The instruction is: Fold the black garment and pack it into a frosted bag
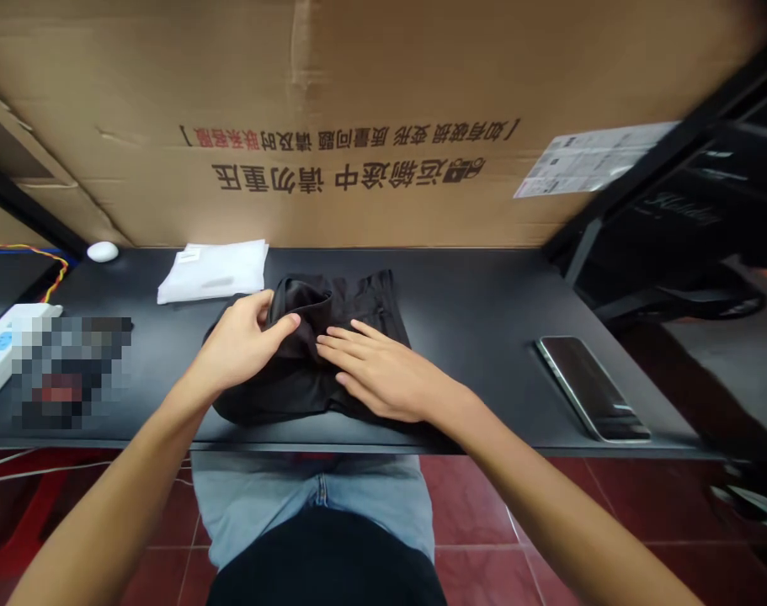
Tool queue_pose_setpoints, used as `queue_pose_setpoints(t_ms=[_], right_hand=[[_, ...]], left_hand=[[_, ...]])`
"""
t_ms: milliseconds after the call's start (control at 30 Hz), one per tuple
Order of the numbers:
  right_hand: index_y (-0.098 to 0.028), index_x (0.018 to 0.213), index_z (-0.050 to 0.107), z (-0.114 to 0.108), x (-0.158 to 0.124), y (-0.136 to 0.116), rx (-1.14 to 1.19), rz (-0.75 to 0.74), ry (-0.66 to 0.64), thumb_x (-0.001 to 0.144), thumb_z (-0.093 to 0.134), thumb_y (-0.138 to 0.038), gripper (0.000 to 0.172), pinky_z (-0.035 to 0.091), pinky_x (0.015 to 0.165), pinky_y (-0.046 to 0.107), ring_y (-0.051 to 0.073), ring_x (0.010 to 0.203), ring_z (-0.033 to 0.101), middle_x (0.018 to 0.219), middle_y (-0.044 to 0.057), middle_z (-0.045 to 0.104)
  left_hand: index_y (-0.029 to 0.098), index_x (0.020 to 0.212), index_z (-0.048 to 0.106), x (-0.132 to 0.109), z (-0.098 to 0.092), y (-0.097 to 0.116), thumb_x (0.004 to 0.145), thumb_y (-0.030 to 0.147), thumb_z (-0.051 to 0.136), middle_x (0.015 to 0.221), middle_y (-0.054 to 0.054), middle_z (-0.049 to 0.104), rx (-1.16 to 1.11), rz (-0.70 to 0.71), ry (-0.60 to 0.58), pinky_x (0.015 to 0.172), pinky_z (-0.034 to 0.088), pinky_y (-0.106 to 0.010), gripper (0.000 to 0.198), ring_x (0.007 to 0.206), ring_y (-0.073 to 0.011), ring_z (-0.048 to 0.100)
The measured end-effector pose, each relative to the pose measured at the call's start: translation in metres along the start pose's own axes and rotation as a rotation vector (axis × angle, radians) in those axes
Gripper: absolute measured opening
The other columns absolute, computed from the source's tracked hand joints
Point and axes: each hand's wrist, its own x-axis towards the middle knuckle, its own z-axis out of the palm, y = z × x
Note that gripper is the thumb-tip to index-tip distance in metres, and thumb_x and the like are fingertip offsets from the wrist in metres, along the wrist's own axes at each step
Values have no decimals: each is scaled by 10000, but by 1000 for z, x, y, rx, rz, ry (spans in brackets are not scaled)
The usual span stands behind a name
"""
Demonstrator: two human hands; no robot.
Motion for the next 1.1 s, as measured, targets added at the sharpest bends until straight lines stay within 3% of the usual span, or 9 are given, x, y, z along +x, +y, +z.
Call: queue_pose_setpoints(t_ms=[200,333,467,567,633,733,833,933,1100], right_hand=[[-151,1620,599,17,29,-9,84,-71,3,1157,537,-292,488,376,1388,644,341,1614,537,1680,196,614],[-163,1446,728,11,15,5,144,-166,37,1103,555,-205,387,514,1300,568,313,1449,669,1479,173,761],[-252,1141,803,-11,-10,33,240,-132,286,1051,490,-106,357,672,1028,448,242,1052,798,1065,69,840],[-272,1216,794,-20,-15,47,219,-31,440,1041,509,-108,372,675,1025,490,263,1129,782,1202,85,826],[-273,1301,787,-17,-12,51,180,-35,424,1025,519,-99,422,644,1112,554,293,1289,728,1373,102,790],[-258,1249,812,-3,-7,52,153,-47,354,1013,523,-85,412,639,1123,586,311,1318,687,1371,111,778],[-240,1169,831,6,-7,53,175,-40,348,1018,552,-90,351,657,1072,555,305,1250,690,1291,120,778],[-236,1104,848,7,-10,55,196,-38,372,1018,561,-83,336,669,996,513,289,1171,696,1218,120,773],[-265,1127,857,4,-14,56,168,-22,360,997,587,-72,356,675,1000,553,302,1203,696,1257,112,775]], left_hand=[[264,1042,585,-5,29,19,907,330,793,866,43,666,104,160,184,745,465,-326,257,739,-173,628],[274,1180,597,-16,61,13,933,252,805,933,37,673,110,268,238,775,489,-328,324,803,-178,664],[269,1240,630,-25,76,2,937,186,793,1021,-9,728,118,442,96,870,513,-378,354,979,-233,702],[268,1228,659,-31,77,-5,913,157,797,1100,-35,773,148,497,-50,925,514,-429,361,1073,-270,717],[271,1214,678,-34,75,-7,917,201,820,1113,-36,787,117,480,-88,954,525,-446,337,1082,-273,728],[274,1163,708,-38,68,-7,954,347,838,1155,-48,801,13,446,-84,1035,545,-457,257,1118,-272,736],[255,1145,723,-36,56,-9,1007,395,761,1233,-93,776,23,326,85,1105,540,-471,200,1196,-291,701],[220,1267,704,-28,45,-12,1035,453,702,1214,-122,754,137,67,187,1032,552,-468,328,1100,-293,696],[242,942,687,-12,42,-6,1037,621,657,962,-79,756,267,-64,-12,918,511,-425,392,1010,-310,696]])
